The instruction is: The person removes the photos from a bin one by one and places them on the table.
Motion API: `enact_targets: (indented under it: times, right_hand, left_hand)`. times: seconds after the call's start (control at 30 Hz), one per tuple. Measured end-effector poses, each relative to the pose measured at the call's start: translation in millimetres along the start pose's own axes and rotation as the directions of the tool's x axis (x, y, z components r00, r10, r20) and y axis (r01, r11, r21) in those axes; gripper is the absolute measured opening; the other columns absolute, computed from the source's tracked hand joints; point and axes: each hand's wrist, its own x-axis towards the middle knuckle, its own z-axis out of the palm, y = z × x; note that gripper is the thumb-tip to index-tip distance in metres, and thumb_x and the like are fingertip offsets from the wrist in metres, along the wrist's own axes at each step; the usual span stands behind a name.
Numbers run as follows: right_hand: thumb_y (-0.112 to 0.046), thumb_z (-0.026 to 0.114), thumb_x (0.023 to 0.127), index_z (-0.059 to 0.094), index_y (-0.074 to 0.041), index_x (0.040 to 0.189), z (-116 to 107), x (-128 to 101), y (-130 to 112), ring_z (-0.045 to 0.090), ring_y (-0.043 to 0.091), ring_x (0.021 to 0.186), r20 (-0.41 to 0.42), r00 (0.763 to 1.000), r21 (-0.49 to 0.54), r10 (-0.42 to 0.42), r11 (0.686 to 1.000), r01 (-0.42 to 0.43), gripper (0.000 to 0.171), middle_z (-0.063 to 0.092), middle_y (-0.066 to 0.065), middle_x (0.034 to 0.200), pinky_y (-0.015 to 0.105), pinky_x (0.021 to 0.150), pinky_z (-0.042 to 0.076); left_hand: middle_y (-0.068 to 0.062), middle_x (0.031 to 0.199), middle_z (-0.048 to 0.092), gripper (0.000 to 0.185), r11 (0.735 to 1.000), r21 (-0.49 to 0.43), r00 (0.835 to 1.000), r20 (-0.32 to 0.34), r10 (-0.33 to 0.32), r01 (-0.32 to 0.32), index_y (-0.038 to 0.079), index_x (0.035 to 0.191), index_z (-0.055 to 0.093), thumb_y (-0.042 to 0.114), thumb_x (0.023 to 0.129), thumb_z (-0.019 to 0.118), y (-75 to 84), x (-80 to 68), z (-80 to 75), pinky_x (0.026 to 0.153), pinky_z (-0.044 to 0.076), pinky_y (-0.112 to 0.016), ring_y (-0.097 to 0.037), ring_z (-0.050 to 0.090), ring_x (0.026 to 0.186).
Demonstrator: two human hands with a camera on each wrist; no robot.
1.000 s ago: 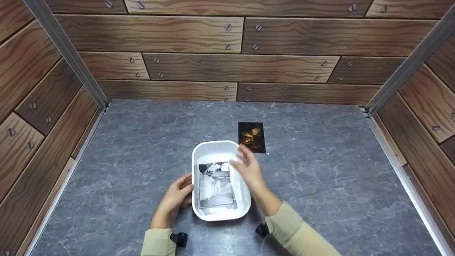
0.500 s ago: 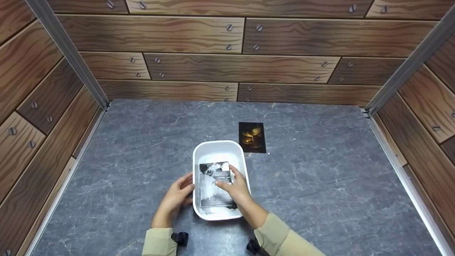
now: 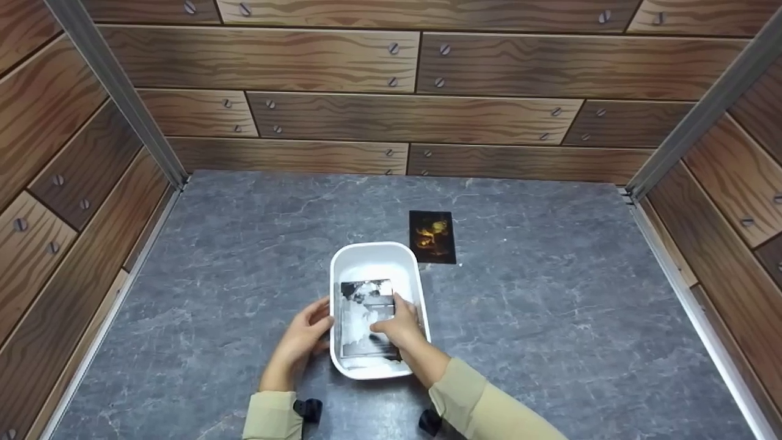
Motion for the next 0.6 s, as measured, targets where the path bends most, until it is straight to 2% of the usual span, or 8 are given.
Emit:
enact_targets:
  times: [0.27, 0.43, 0.6]
  right_hand:
    - [0.0, 0.069, 0.065, 0.036, 0.002, 0.147, 2.0, 0.9, -1.4, 0.03, 0.043, 0.134, 0.024, 1.0, 0.029, 0.007, 1.0, -0.008, 0.088, 0.032, 0.027, 0.145, 0.051, 0.111, 0.032]
    - [-0.002, 0.068, 0.069, 0.039, 0.001, 0.146, 1.0, 0.7, -0.5, 0.031, 0.043, 0.134, 0.028, 0.999, 0.02, 0.019, 1.0, -0.019, 0.082, 0.032, 0.026, 0.146, 0.05, 0.106, 0.036]
    - [-0.002, 0.066, 0.07, 0.04, 0.004, 0.144, 0.6, 2.2, 1.2, 0.032, 0.044, 0.133, 0.024, 1.0, 0.01, -0.009, 1.0, 0.009, 0.078, 0.033, 0.028, 0.146, 0.05, 0.106, 0.037]
  left_hand:
    - [-0.029, 0.146, 0.04, 0.054, 1.0, 0.013, 1.0, -0.001, 0.001, -0.001, -0.004, 0.147, 0.033, 0.004, 0.096, 0.049, 0.3, -1.8, -0.9, 0.077, 0.059, -0.036, -0.037, 0.049, 0.127]
    - [-0.03, 0.145, 0.04, 0.054, 1.0, 0.014, 1.0, 0.0, 0.004, -0.004, -0.005, 0.147, 0.033, 0.004, 0.096, 0.049, 0.0, -2.0, -0.4, 0.076, 0.059, -0.036, -0.037, 0.05, 0.125]
    - [-0.03, 0.146, 0.039, 0.053, 1.0, 0.024, 1.0, 0.003, 0.007, -0.007, -0.006, 0.146, 0.033, 0.004, 0.096, 0.048, 0.4, -0.8, -0.3, 0.076, 0.059, -0.035, -0.036, 0.05, 0.125]
